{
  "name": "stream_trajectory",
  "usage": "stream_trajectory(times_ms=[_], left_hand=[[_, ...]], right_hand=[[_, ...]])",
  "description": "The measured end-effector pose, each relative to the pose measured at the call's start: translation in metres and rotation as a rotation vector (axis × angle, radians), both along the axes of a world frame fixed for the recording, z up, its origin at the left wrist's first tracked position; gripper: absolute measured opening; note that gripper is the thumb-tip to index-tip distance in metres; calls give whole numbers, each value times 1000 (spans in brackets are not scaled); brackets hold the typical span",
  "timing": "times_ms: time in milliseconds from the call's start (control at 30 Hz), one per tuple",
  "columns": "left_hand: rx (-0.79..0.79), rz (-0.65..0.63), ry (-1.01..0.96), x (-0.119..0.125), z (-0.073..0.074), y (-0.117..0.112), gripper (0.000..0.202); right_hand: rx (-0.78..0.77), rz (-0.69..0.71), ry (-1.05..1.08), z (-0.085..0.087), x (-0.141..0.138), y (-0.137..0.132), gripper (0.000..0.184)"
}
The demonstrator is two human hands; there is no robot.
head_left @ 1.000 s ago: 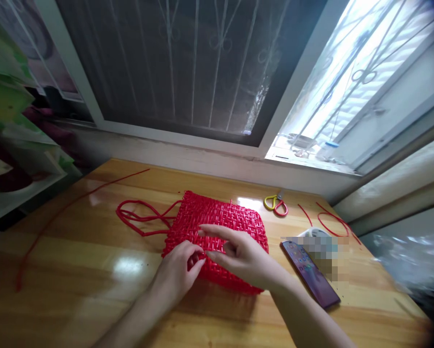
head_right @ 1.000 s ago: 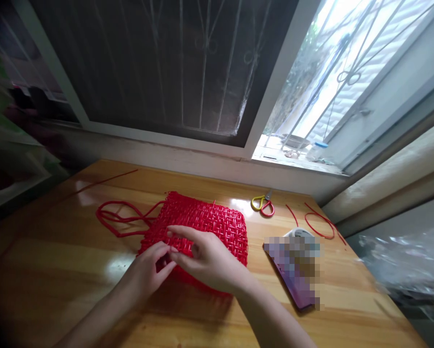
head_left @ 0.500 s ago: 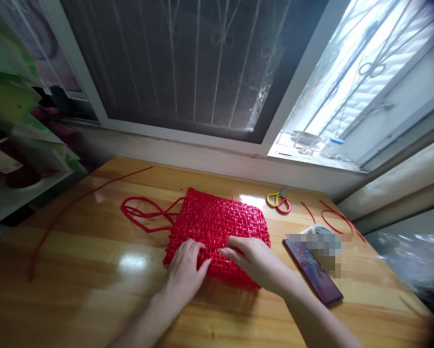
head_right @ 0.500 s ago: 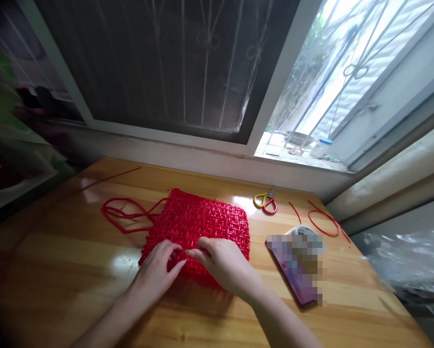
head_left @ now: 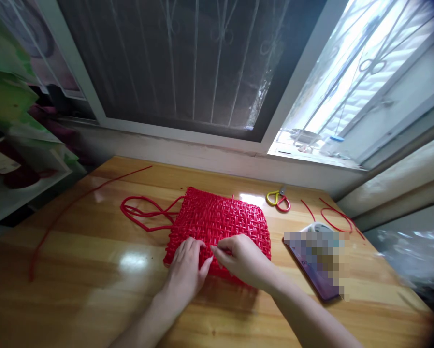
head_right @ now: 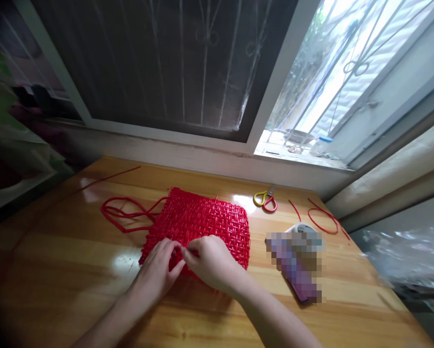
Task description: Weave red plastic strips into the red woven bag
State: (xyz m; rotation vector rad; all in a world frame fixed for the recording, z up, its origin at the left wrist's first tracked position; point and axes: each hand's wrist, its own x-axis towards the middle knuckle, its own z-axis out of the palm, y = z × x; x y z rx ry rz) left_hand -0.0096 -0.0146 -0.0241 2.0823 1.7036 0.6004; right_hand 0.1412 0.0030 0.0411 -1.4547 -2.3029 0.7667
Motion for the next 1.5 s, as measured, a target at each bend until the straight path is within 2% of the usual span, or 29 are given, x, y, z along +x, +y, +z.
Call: stream_trajectory(times_ms=[167,267,333,433,533,633,767,900,1100,1267,1500], left_hand=[[-36,-42,65,0,1,1,23],[-71,-47,118,2,5,2,21],[-94,-48,157,3,7,4,18],[-103,-31,196,5,7,5,17],[-98,-15,209,6,5,5,18],[-97,-13,183,6,3,5,20],[-154,45,103,5,2,9,24],[-201,69,8,3,3,12,19],[-229,79,-25,2,5,14,18],[-213,75,-31,2,4,13,17],[-217,76,-18,2,4,14,16]], right_hand=[[118,23,44,30,5,-2,37],[95,17,82,40,11,1,32],[43,24,139,37,13,4,27],[-25,13,268,24,13,9,25],[-26,-35,311,12,15,11,27],[25,-80,188,8,19,6,26],[70,-69,-26,10,22,-4,23],[92,-68,-144,10,20,-10,21],[91,-118,-159,7,18,-7,19],[73,-165,-183,-2,20,-6,19],[111,-142,-149,-12,16,-10,19]])
